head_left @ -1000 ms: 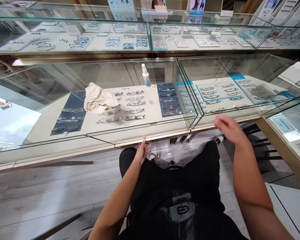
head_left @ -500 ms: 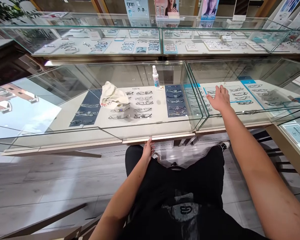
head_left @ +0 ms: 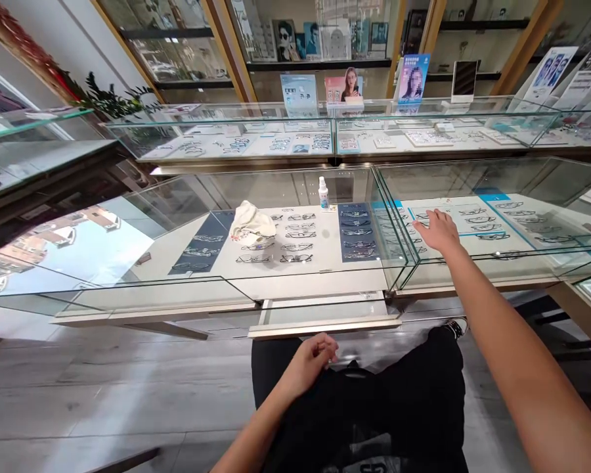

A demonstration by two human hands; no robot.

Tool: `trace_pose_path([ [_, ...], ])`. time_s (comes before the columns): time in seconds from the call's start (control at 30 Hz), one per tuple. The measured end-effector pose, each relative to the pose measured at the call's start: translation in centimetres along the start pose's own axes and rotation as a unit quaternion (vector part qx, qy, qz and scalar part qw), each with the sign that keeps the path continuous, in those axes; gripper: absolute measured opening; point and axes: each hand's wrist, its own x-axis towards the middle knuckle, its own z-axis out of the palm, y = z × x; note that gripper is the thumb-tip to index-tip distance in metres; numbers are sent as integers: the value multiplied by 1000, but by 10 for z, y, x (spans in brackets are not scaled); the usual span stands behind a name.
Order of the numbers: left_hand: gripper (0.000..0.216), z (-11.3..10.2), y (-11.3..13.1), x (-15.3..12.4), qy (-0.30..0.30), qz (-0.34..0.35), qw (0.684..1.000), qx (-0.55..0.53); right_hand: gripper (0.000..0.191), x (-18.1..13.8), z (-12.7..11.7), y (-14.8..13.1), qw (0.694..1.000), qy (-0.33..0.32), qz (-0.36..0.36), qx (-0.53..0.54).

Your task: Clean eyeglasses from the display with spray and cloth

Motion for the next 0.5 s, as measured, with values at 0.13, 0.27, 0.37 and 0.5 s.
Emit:
trace_pose_path([
  [0.13, 28, -2, 86, -39, 93, 369, 846, 374, 88, -2, -1, -1, 1000, 2, 5, -7],
  [0.27, 33, -12, 122, -31, 96, 273, 769, 569, 82, -1, 0, -2, 1000, 15, 2, -12],
  [0.37, 40, -17, 125, -26, 43, 196, 765, 612, 78, 7, -3, -6, 999, 34, 8, -27],
  [0.5, 65, -15, 147, -21, -58, 159, 762, 625, 72, 31, -5, -15, 996, 67, 19, -55],
])
